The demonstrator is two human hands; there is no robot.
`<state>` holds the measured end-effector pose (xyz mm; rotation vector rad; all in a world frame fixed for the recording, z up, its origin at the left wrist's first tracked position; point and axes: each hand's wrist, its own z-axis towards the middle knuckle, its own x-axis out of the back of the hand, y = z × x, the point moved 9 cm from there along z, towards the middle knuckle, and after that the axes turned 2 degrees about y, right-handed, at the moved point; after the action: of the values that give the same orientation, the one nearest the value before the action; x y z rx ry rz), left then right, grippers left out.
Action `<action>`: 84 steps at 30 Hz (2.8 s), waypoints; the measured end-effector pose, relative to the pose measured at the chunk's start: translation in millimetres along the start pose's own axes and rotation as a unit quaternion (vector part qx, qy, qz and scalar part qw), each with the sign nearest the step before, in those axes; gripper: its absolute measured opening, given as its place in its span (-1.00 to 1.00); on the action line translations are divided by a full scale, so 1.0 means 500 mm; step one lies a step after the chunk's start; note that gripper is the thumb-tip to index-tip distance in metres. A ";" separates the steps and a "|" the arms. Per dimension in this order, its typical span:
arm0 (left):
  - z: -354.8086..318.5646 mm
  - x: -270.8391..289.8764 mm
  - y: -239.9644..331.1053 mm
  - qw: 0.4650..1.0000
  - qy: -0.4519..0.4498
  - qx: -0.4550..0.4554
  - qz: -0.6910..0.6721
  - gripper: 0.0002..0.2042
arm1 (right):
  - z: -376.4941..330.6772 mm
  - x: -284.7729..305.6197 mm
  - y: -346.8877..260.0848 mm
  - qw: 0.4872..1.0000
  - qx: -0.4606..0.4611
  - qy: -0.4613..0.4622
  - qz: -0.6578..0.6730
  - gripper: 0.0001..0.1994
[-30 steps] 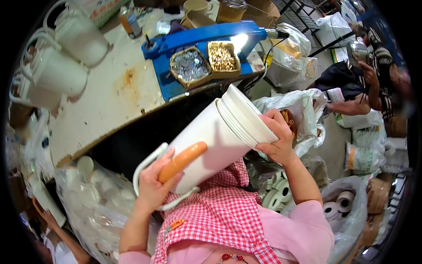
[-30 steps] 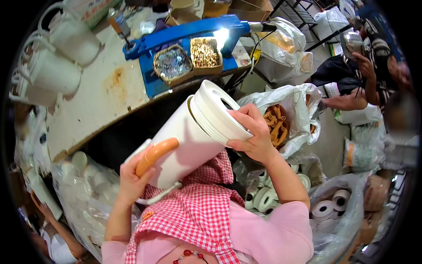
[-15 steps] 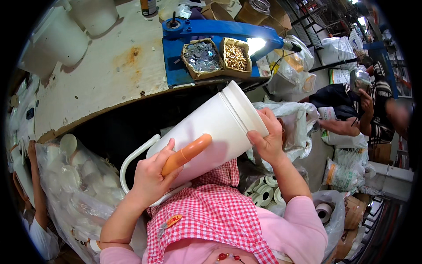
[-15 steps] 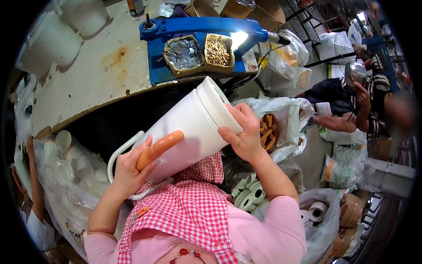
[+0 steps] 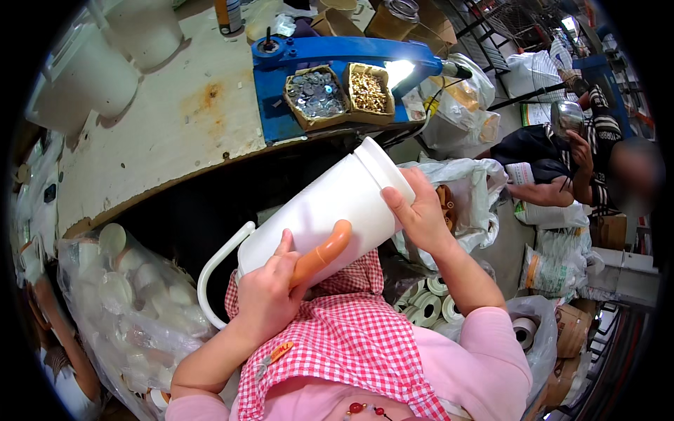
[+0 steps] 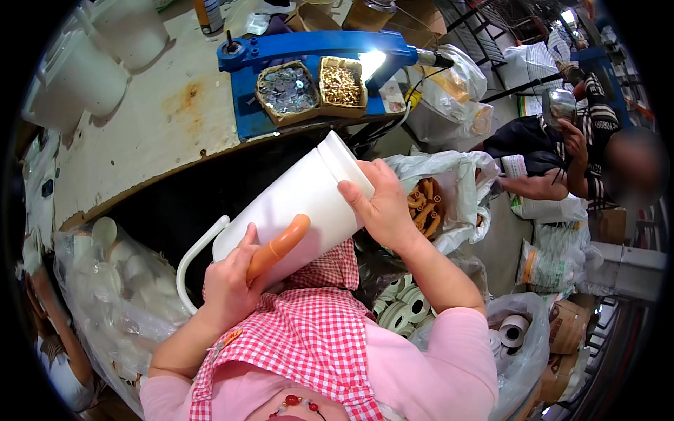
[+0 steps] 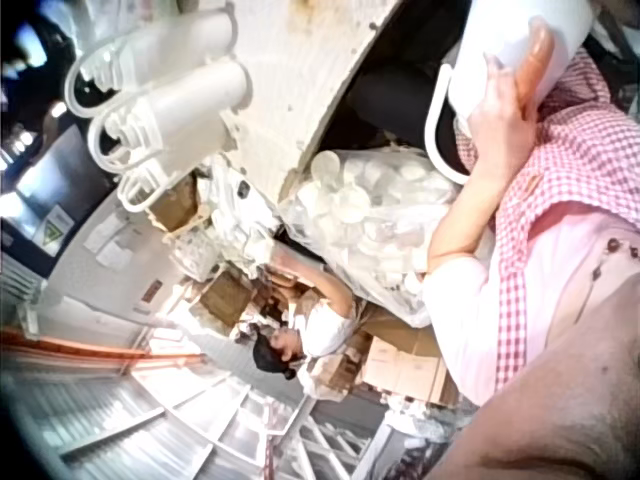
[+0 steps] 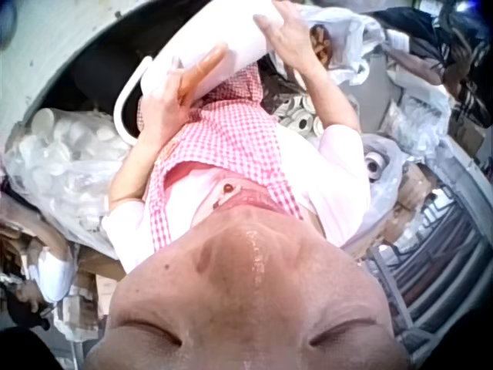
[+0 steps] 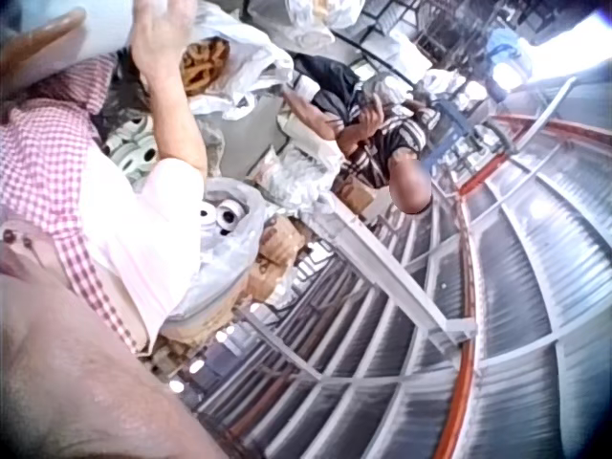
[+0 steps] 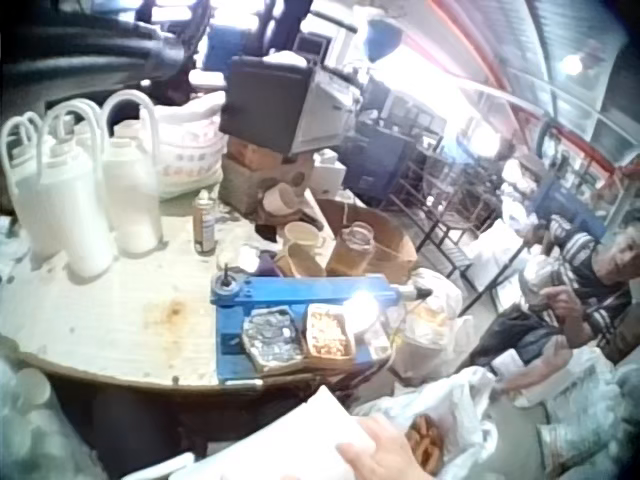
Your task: The person assembles thermal flasks by attaching brown handles and blue plastic components using a mechanical press and small screws. They retrieve parts from bags, fit handles into the white flask bodies, and use the press to secure components one at a time, eventually placing finished units on the table.
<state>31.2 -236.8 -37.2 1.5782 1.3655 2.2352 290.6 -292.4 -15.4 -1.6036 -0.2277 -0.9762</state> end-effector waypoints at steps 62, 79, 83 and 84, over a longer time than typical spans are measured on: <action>0.413 0.972 -0.220 0.875 0.381 -0.012 0.298 -0.80 | 0.081 -0.459 0.096 0.817 -0.186 -0.288 0.463 -0.70; -0.189 0.387 -0.058 0.901 0.350 0.128 0.222 -0.64 | -0.139 -0.317 0.200 0.818 -0.329 -0.094 0.462 -0.63; -0.156 0.157 -0.247 0.952 0.213 0.218 0.010 -0.58 | -0.114 -0.276 0.187 0.909 -0.176 -0.202 0.320 -0.58; -0.128 0.181 -0.223 0.951 0.239 0.196 0.025 -0.57 | -0.067 -0.246 0.159 0.944 -0.092 -0.213 0.236 -0.61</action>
<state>-105.9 -161.7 -54.4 1.1986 2.0214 2.6158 247.4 -301.9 -158.8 -1.9154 -0.0380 -0.2798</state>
